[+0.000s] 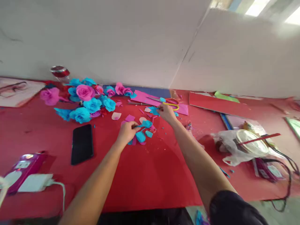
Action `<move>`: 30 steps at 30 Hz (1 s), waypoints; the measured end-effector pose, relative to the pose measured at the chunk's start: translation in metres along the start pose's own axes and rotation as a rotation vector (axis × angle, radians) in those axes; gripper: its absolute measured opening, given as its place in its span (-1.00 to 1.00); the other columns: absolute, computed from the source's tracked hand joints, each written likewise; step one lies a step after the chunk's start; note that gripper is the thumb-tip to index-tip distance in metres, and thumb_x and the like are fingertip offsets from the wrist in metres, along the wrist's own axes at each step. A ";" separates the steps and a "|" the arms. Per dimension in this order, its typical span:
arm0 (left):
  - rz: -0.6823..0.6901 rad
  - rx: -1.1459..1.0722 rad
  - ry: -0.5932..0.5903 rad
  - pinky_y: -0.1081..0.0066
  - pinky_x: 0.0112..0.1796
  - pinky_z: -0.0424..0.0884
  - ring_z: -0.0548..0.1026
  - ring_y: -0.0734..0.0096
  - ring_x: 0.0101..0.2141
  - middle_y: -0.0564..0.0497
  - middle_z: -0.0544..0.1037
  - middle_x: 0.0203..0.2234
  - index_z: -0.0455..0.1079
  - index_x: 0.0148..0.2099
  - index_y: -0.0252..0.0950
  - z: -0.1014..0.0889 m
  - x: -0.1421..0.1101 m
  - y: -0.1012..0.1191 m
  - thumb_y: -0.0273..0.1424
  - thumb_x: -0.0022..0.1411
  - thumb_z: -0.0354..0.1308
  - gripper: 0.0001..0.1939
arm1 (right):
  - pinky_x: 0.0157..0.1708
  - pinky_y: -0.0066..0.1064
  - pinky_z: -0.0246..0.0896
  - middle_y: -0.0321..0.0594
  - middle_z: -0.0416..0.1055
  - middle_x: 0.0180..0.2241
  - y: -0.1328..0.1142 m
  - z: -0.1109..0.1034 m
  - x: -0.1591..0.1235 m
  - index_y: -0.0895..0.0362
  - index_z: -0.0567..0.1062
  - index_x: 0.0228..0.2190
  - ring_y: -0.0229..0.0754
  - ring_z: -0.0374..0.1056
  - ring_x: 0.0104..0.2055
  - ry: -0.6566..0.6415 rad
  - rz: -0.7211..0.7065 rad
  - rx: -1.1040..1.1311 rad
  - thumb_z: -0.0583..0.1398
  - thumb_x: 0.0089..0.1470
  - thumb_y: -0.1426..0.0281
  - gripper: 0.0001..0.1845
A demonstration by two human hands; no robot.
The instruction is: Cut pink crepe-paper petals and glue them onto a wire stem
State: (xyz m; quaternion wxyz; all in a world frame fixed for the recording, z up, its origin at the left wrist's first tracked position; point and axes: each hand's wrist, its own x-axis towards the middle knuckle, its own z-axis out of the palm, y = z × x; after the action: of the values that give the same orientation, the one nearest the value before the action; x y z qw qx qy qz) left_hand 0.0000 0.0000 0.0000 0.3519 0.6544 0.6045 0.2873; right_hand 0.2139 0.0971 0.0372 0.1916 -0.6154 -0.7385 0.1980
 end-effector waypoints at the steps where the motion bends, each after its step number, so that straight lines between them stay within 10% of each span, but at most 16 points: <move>1: 0.011 0.018 0.062 0.30 -0.25 0.42 0.55 0.20 -0.31 -0.08 0.62 -0.36 0.52 -0.28 -0.31 -0.008 0.001 -0.006 -0.28 0.13 0.13 -0.77 | -0.21 -0.37 0.27 -0.19 0.55 -0.32 0.001 0.001 -0.005 0.19 0.56 -0.19 -0.11 0.44 -0.24 -0.010 -0.015 0.004 0.16 0.03 0.50 -0.72; 8: 0.087 0.179 0.500 0.09 0.10 0.25 0.36 0.08 0.11 -0.21 0.46 0.05 0.37 0.07 -0.33 -0.004 -0.002 -0.033 -0.39 0.19 0.03 -0.61 | 0.10 -0.18 0.09 0.07 0.33 0.11 -0.019 0.037 -0.034 0.23 0.40 0.05 0.01 0.23 0.15 0.097 -0.007 -0.034 0.04 0.17 0.51 -0.58; 13: 0.207 0.077 0.379 0.16 0.09 0.29 0.36 0.19 0.12 -0.19 0.40 0.12 0.25 0.19 -0.29 0.015 -0.009 -0.025 -0.31 0.29 -0.08 -0.55 | 0.10 -0.38 0.09 -0.25 0.42 0.04 -0.038 0.055 -0.048 -0.04 0.44 0.01 -0.19 0.27 0.10 0.099 -0.070 -0.047 0.04 0.22 0.35 -0.64; 23: 0.149 0.297 0.413 0.02 0.14 0.17 0.27 0.03 0.17 -0.32 0.38 0.11 0.31 0.12 -0.41 0.005 0.047 -0.020 -0.42 0.24 -0.01 -0.58 | 0.12 0.28 -0.30 0.36 0.00 0.24 -0.024 0.050 -0.039 0.34 0.16 0.21 0.34 -0.16 0.31 0.246 0.327 -0.184 -0.02 0.23 0.25 -0.38; 26: 0.240 0.286 0.225 0.17 0.10 0.27 0.37 0.17 0.11 -0.20 0.47 0.05 0.35 0.11 -0.33 0.015 0.046 -0.010 -0.38 0.27 -0.04 -0.61 | 0.15 0.09 -0.15 0.35 0.14 0.18 -0.033 0.053 -0.049 0.40 0.17 0.20 0.22 0.00 0.27 0.179 0.263 -0.183 -0.05 0.25 0.28 -0.40; 30: 0.295 0.236 0.210 0.34 0.06 0.31 0.43 0.34 0.04 -0.06 0.50 0.02 0.43 0.05 -0.24 -0.007 0.027 -0.009 -0.53 0.25 -0.11 -0.59 | 0.04 -0.36 0.10 -0.16 0.35 0.10 -0.039 0.048 -0.058 0.01 0.34 0.12 -0.12 0.29 0.08 0.051 0.061 -0.155 -0.02 0.23 0.34 -0.55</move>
State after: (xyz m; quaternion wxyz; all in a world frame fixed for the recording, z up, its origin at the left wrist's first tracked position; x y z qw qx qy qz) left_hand -0.0076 0.0281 -0.0045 0.1619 0.7390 0.5649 0.3294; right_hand 0.1664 0.0309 0.0149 0.1559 -0.6554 -0.7274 0.1302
